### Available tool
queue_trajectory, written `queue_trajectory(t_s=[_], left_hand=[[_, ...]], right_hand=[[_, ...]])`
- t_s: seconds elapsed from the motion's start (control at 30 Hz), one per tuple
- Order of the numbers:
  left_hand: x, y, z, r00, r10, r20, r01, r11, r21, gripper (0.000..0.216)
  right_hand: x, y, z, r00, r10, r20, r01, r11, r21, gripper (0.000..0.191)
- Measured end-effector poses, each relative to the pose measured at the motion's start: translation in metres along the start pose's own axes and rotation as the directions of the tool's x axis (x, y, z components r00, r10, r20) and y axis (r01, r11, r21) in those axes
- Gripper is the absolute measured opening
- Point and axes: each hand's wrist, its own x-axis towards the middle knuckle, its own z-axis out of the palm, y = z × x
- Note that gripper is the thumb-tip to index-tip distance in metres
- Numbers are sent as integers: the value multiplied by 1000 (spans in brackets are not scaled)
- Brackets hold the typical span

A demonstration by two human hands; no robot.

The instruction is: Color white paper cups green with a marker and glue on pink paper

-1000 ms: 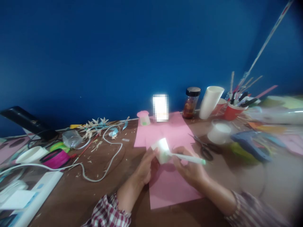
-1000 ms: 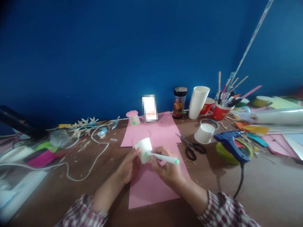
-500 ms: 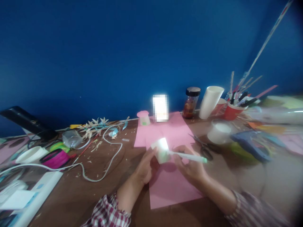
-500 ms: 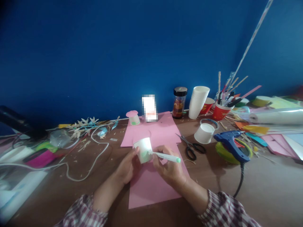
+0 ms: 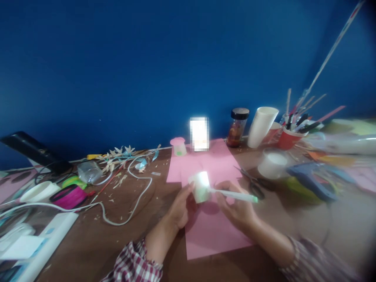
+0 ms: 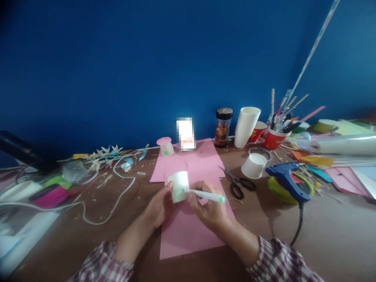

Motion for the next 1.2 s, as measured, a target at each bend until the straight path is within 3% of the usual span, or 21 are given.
queue_trajectory(t_s=[0.37,0.8,1.0,1.1,1.2], left_hand=[[1,-3,0,995,30,94,-34,999,42,30],[4,-4,-2,999,32,7,-32,999,6,27],[3,-4,-2,998,29,48,-29,1000,0,28],[3,-4,-3,999,13,32,-13,1000,-10,31],[3,-4,-3,996,13,93,-13,1000,8,32]], right_hand=[[-1,-1,0,1000,16,8,-16,1000,11,7],[1,-6,-4,990,-41,133,35,998,48,7],[0,-5,-2,995,8,97,-13,998,58,7],[0,-3,-2,987,-41,155,29,997,78,7],[0,-2,-1,984,-41,172,25,995,96,7]])
